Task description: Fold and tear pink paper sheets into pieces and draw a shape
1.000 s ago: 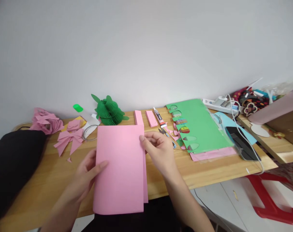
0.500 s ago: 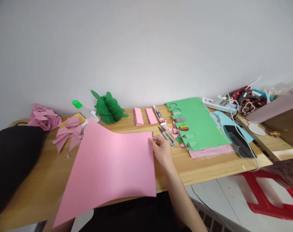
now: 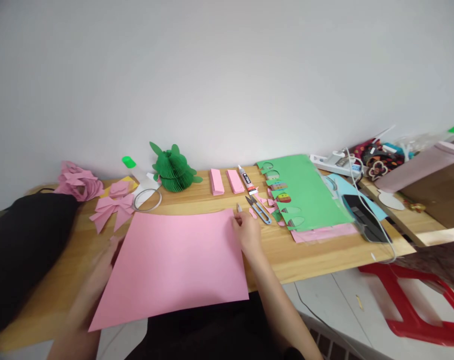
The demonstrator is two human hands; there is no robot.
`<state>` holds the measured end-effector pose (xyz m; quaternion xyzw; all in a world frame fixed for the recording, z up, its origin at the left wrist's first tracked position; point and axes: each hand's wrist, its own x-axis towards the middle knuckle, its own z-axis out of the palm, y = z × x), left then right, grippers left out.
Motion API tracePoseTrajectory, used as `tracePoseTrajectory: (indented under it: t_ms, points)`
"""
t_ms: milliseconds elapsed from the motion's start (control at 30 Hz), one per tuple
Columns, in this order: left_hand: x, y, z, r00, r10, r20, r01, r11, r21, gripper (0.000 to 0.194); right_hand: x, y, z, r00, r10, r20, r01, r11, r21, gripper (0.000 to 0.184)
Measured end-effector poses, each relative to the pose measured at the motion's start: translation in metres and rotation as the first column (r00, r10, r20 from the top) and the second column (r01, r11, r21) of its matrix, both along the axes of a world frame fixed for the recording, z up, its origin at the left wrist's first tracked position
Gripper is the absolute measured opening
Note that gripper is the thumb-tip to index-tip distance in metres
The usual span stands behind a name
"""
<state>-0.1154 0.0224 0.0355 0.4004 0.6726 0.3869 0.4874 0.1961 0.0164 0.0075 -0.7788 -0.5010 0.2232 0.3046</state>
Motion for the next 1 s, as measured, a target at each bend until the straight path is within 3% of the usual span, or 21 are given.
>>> tracePoseTrajectory:
  t_ms: [67, 167, 267, 367, 467, 533, 633, 700, 767, 867, 1000]
  points:
    - [-0.008, -0.002, 0.002, 0.998, 0.059, 0.016, -0.058, 0.998, -0.035, 0.058, -0.001, 0.002, 0.004, 0.998, 0.033, 0.061, -0.031, 0.999, -0.034, 0.018]
    - [-0.02, 0.001, -0.011, 1.0, 0.017, 0.013, -0.017, 1.0, -0.01, 0.083, 0.003, 0.011, 0.015, 0.985, 0.073, 0.158, -0.059, 0.994, -0.093, 0.015]
    - [-0.031, 0.011, -0.024, 0.965, -0.014, -0.26, 0.032, 0.997, 0.064, 0.078, 0.017, 0.031, 0.029, 0.966, 0.051, 0.254, -0.019, 0.992, -0.127, 0.018]
    - [-0.027, 0.024, -0.015, 0.814, -0.062, -0.578, 0.14, 0.986, 0.091, 0.065, 0.035, 0.064, 0.042, 0.942, 0.003, 0.336, 0.046, 0.99, -0.137, 0.025]
    - [0.002, 0.038, 0.012, 0.78, -0.175, -0.6, 0.306, 0.944, 0.123, 0.055, 0.04, 0.099, 0.047, 0.924, 0.029, 0.381, 0.038, 0.985, -0.167, 0.033]
    - [0.03, 0.048, 0.029, 0.748, -0.28, -0.602, 0.466, 0.868, 0.174, 0.045, 0.035, 0.117, 0.046, 0.917, 0.065, 0.395, 0.016, 0.98, -0.198, 0.038]
    - [0.071, 0.063, 0.042, 0.715, -0.386, -0.583, 0.585, 0.787, 0.195, 0.033, 0.022, 0.132, 0.043, 0.907, 0.091, 0.412, 0.013, 0.97, -0.243, 0.048]
    - [0.094, 0.074, 0.041, 0.672, -0.485, -0.56, 0.682, 0.7, 0.211, 0.029, 0.017, 0.136, 0.041, 0.9, 0.101, 0.423, 0.021, 0.961, -0.275, 0.049]
    - [0.11, 0.085, 0.035, 0.65, -0.547, -0.528, 0.725, 0.654, 0.216, 0.027, 0.015, 0.139, 0.04, 0.897, 0.114, 0.426, 0.025, 0.951, -0.307, 0.048]
    - [0.127, 0.101, 0.019, 0.646, -0.59, -0.484, 0.742, 0.636, 0.215, 0.022, 0.017, 0.144, 0.039, 0.898, 0.134, 0.42, 0.021, 0.939, -0.344, 0.048]
    - [0.141, 0.116, 0.0, 0.672, -0.588, -0.45, 0.723, 0.652, 0.229, 0.018, 0.019, 0.151, 0.038, 0.901, 0.133, 0.413, 0.034, 0.928, -0.372, 0.042]
